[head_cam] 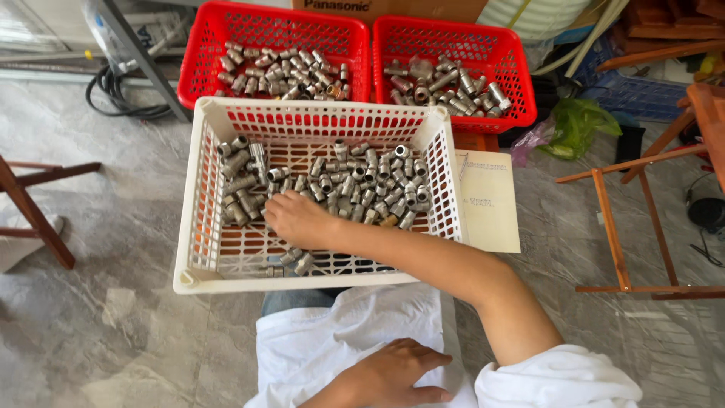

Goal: The person sits on the floor and sorts small cylindrical metal parts from a white basket into two red baskets. They pick up parts, inspect them, and occasionally write on a notepad with a pen.

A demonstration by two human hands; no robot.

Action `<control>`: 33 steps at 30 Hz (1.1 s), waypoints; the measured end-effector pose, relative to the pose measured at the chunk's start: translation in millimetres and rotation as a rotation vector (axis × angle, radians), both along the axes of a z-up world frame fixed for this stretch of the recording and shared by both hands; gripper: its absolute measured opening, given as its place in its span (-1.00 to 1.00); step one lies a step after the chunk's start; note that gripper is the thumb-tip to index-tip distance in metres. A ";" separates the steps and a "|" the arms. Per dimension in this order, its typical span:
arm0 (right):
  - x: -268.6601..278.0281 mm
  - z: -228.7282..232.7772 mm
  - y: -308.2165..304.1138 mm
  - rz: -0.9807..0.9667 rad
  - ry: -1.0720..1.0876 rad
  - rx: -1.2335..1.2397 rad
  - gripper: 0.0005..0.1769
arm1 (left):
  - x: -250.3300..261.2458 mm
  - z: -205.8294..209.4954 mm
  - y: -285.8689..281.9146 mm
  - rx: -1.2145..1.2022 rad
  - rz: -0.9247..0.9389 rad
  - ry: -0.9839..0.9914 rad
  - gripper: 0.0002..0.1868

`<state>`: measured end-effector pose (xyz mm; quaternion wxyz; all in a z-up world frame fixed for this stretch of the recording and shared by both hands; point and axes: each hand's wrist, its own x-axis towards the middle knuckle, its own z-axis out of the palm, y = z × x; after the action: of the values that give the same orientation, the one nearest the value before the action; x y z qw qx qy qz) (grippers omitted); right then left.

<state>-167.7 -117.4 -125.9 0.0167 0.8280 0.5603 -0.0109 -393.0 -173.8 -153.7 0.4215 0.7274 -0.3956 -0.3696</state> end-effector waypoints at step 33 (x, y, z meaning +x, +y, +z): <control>91.8 25.3 -160.9 -0.658 1.279 1.408 -0.67 | 294.2 59.8 95.0 -0.257 0.711 -0.737 -0.54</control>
<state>-75.9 -278.3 -100.6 -0.7844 0.6016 0.0865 -0.1238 -98.7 -78.8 -93.9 0.4397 0.8409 -0.2886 0.1280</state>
